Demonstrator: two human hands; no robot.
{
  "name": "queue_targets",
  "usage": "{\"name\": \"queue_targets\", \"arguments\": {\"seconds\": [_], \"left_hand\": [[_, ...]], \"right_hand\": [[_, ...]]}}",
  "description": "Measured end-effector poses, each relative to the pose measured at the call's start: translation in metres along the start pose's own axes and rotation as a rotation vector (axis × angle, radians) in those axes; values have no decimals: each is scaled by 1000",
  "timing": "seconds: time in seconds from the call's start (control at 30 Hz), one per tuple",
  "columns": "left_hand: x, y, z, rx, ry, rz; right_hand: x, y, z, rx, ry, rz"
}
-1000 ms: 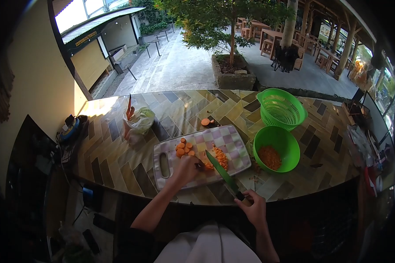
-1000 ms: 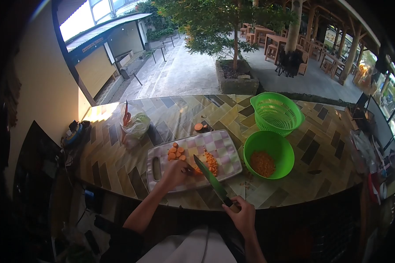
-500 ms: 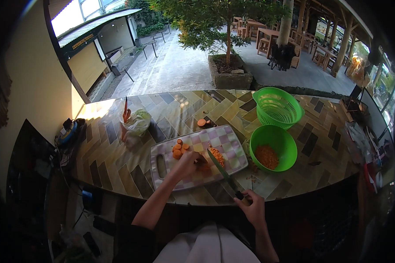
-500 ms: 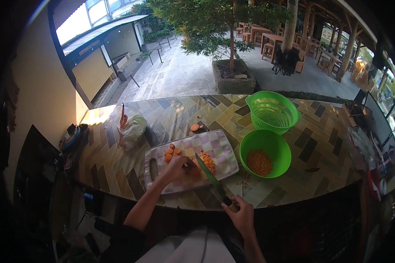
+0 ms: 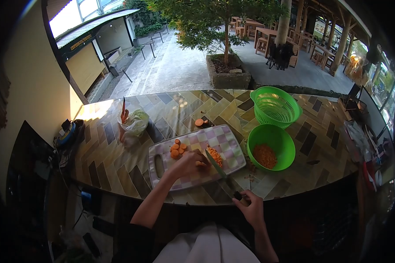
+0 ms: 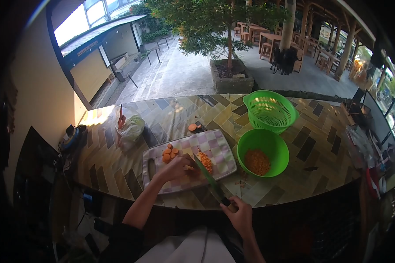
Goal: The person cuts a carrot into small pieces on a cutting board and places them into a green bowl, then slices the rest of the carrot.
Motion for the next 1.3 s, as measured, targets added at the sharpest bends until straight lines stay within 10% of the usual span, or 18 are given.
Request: {"name": "queue_targets", "arguments": {"seconds": [1.3], "left_hand": [[21,15,2,-141,-54,41]], "right_hand": [[-2,2,3,4,-3,7]]}}
Point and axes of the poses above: each hand's wrist, its own x-axis away from the middle knuckle, its own y-axis out of the palm, z = x × y, the point moved 9 cm from there along -x, towards the middle knuckle, and after that the axes turned 13 degrees about -y, right-handed, at the moved point
